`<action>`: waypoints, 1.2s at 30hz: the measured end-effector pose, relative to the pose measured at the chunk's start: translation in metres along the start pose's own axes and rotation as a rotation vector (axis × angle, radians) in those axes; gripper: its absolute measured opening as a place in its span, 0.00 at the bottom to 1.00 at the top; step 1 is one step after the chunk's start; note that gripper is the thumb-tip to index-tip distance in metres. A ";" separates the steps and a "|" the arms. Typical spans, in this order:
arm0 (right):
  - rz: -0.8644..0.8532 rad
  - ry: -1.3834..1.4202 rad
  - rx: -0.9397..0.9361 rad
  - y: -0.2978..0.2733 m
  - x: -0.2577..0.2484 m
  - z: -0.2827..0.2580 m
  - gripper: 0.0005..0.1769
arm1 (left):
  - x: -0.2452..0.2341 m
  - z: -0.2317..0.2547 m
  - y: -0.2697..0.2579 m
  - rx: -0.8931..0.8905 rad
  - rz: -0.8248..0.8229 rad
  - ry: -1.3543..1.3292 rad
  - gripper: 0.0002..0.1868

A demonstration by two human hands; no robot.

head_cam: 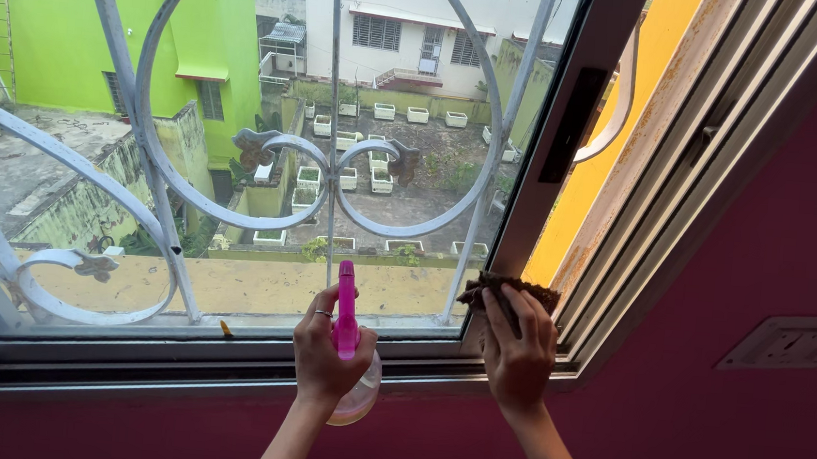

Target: The person sprays a liquid from a bottle onto a window pane and wipes the glass and the window track with a cloth.

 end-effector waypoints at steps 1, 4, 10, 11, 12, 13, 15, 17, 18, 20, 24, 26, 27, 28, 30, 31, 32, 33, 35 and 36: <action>0.000 0.000 0.000 0.001 0.002 0.004 0.20 | 0.000 0.000 0.000 0.000 0.000 0.000 0.27; -0.018 0.141 -0.011 -0.005 0.021 0.012 0.18 | 0.002 -0.001 0.000 -0.014 0.002 -0.027 0.27; -0.136 0.098 -0.069 -0.066 0.034 0.006 0.21 | 0.021 0.009 0.001 0.041 -0.026 -0.060 0.26; -0.155 0.117 -0.031 -0.069 0.033 0.007 0.21 | 0.023 0.012 0.001 0.056 -0.033 -0.064 0.27; -0.174 0.135 0.007 -0.070 0.031 0.009 0.21 | 0.025 0.014 0.002 0.070 -0.039 -0.069 0.28; -0.174 0.135 0.008 -0.069 0.028 0.008 0.21 | 0.024 0.015 0.002 0.070 -0.041 -0.069 0.28; -0.179 0.196 -0.015 -0.059 0.025 0.007 0.22 | 0.026 0.009 0.003 -0.005 -0.061 -0.087 0.26; -0.164 0.189 -0.017 -0.045 0.023 0.010 0.23 | 0.025 0.011 0.003 0.000 -0.057 -0.079 0.26; -0.149 0.182 -0.017 -0.038 0.021 0.011 0.23 | 0.025 0.012 0.003 0.005 -0.055 -0.071 0.27; -0.104 0.188 -0.024 -0.022 0.018 0.011 0.21 | 0.026 0.011 0.001 -0.003 -0.054 -0.072 0.26; -0.020 0.203 0.023 0.013 0.006 0.016 0.19 | 0.026 0.010 0.002 -0.029 -0.064 -0.076 0.25; 0.004 0.212 0.057 0.019 0.003 0.014 0.20 | 0.025 0.013 0.002 -0.013 -0.055 -0.082 0.25; 0.026 0.219 0.089 0.021 0.003 0.016 0.20 | 0.024 0.015 0.003 0.001 -0.044 -0.091 0.25; 0.030 0.222 0.089 0.021 0.005 0.016 0.20 | 0.024 0.015 0.005 0.005 -0.042 -0.088 0.25; 0.032 0.214 0.066 0.010 0.007 0.013 0.20 | 0.023 0.017 0.004 0.025 -0.039 -0.080 0.25; 0.026 0.217 0.068 0.002 0.009 0.013 0.20 | 0.023 0.017 0.003 0.021 -0.041 -0.076 0.25; 0.000 0.208 0.071 -0.007 0.013 0.014 0.21 | 0.023 0.014 0.003 -0.007 -0.045 -0.081 0.25; -0.026 0.194 0.072 -0.017 0.016 0.016 0.21 | 0.025 0.012 0.002 -0.035 -0.051 -0.090 0.24; -0.057 0.206 0.066 -0.035 0.022 0.017 0.21 | 0.025 0.013 0.002 -0.018 -0.048 -0.089 0.24; -0.083 0.220 0.058 -0.043 0.024 0.018 0.21 | 0.024 0.014 0.003 0.003 -0.042 -0.087 0.24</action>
Point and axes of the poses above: each hand's wrist, its own y-axis towards the middle knuckle, its own x-axis out of the palm, z = x × y, the point moved 9 cm from there along y, towards the middle knuckle, and after that the axes turned 8 degrees about x, right-handed, at the moved point
